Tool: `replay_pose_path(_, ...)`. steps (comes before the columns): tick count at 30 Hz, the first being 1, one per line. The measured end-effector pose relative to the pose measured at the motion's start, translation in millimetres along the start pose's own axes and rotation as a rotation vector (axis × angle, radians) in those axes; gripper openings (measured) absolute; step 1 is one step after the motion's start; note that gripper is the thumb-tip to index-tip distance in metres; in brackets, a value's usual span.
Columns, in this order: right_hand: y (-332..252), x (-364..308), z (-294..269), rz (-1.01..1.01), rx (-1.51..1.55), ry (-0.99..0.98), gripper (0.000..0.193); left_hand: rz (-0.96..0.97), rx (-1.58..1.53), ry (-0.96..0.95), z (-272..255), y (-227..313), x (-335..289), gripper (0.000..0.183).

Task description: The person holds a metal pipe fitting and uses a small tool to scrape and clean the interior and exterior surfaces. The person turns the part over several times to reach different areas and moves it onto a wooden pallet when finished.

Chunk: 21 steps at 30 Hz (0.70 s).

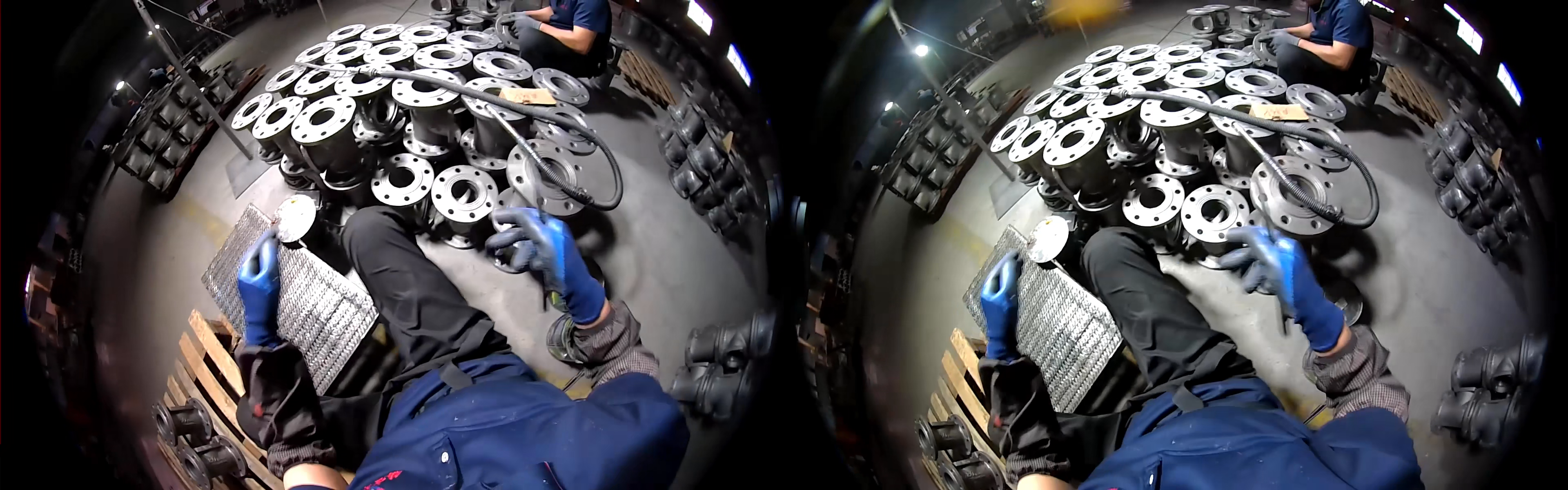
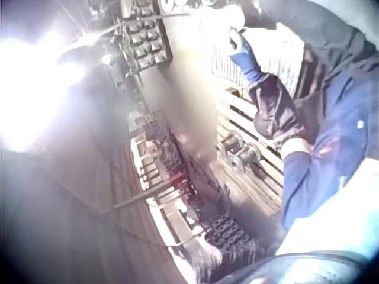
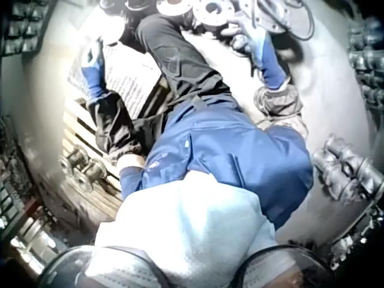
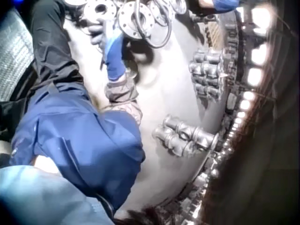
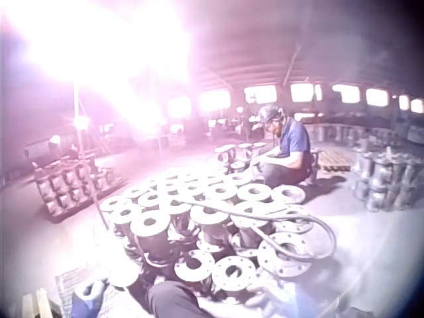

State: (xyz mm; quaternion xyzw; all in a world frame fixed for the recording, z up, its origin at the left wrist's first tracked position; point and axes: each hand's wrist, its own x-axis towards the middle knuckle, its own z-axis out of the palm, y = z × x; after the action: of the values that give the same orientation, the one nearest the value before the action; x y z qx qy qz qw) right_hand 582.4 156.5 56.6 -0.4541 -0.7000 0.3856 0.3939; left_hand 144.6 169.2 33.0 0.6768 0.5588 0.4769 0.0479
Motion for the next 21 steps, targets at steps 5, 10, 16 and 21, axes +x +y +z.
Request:
replay_pose_path(5, 51.3, -8.3, -75.7, -0.034, -0.644, 0.645, 0.034, -0.239, -0.506, -0.187, 100.8, 112.2, 51.9, 0.023)
replay_pose_path(10, 106.6, 14.3, -88.5, 0.184, -1.176, 0.463, 0.053, -0.414, -0.787, -0.425, 187.6, 130.6, 49.3, 0.030)
replay_pose_path(16, 157.5, 27.9, -128.4, 0.118, -1.353, 0.421, 0.051, -0.536, -0.637, -0.597, 263.7, 115.8, 33.4, 0.045)
replay_pose_path(21, 186.5, 40.2, -171.0, 0.149, -1.309, 0.502, 0.046, -0.533, -0.532, -0.687, 295.7, 127.7, 51.0, 0.049)
